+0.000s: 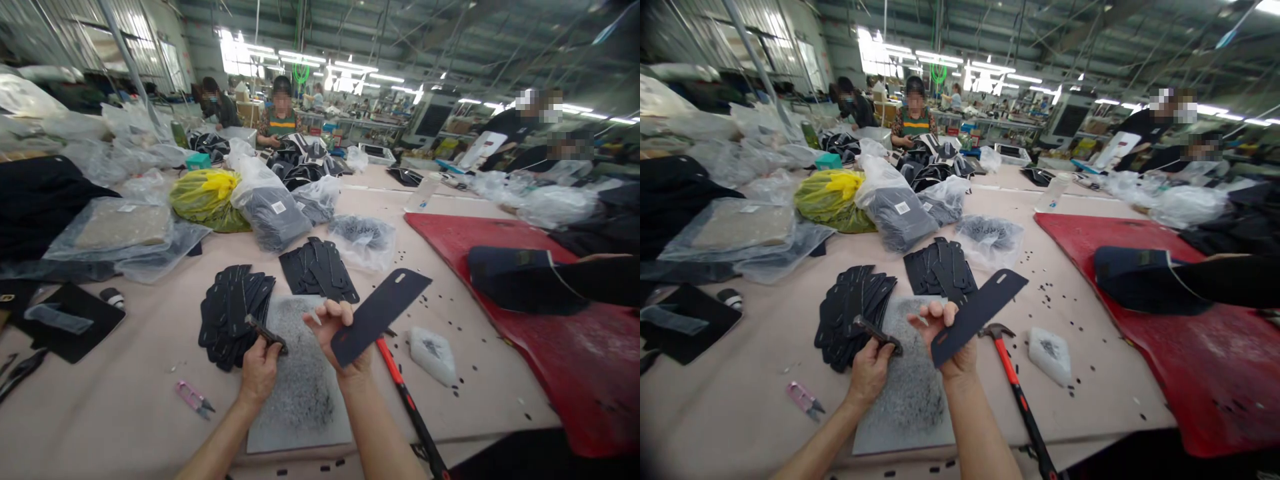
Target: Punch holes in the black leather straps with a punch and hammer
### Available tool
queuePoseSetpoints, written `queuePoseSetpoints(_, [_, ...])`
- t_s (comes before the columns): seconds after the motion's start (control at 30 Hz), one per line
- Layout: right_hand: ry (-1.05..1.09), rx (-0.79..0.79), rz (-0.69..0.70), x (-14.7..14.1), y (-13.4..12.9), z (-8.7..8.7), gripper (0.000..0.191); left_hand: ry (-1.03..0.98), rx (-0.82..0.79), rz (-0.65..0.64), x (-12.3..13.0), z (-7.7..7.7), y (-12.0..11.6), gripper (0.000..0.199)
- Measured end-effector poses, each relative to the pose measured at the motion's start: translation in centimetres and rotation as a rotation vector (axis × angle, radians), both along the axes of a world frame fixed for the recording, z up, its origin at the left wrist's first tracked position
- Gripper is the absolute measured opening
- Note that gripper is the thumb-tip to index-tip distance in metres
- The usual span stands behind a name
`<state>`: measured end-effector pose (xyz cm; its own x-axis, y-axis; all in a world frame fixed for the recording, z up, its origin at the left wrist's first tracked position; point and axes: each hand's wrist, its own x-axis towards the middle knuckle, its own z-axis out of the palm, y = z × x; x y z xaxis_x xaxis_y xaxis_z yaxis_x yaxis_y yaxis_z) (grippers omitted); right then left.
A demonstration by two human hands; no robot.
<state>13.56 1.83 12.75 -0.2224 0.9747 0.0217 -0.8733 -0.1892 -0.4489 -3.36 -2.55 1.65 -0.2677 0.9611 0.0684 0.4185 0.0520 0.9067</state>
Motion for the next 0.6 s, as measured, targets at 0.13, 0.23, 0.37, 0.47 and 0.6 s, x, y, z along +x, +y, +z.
queuePoseSetpoints(0.13, [-0.227,-0.104,-0.114,-0.8,-0.2,1.0,0.022,0.003,0.015,0.006,-0.1,-0.2,-0.1,0.019])
queuePoseSetpoints(0.23, [-0.379,-0.175,-0.146,-1.2,-0.7,1.6,0.02,-0.012,0.032,-0.001,-0.1,-0.4,-0.1,0.018])
queuePoseSetpoints(0.37, [-0.435,-0.199,-0.125,-1.9,-1.6,2.6,0.023,-0.054,0.026,-0.023,-0.1,-0.7,0.0,0.021])
queuePoseSetpoints(0.47, [-0.451,-0.167,-0.11,-2.5,-2.4,3.3,0.023,-0.092,0.045,-0.048,0.0,-0.7,0.1,0.025])
queuePoseSetpoints(0.6, [-0.466,-0.136,-0.107,-2.9,-3.3,3.8,0.021,-0.108,0.083,-0.02,0.3,-0.1,0.0,0.024])
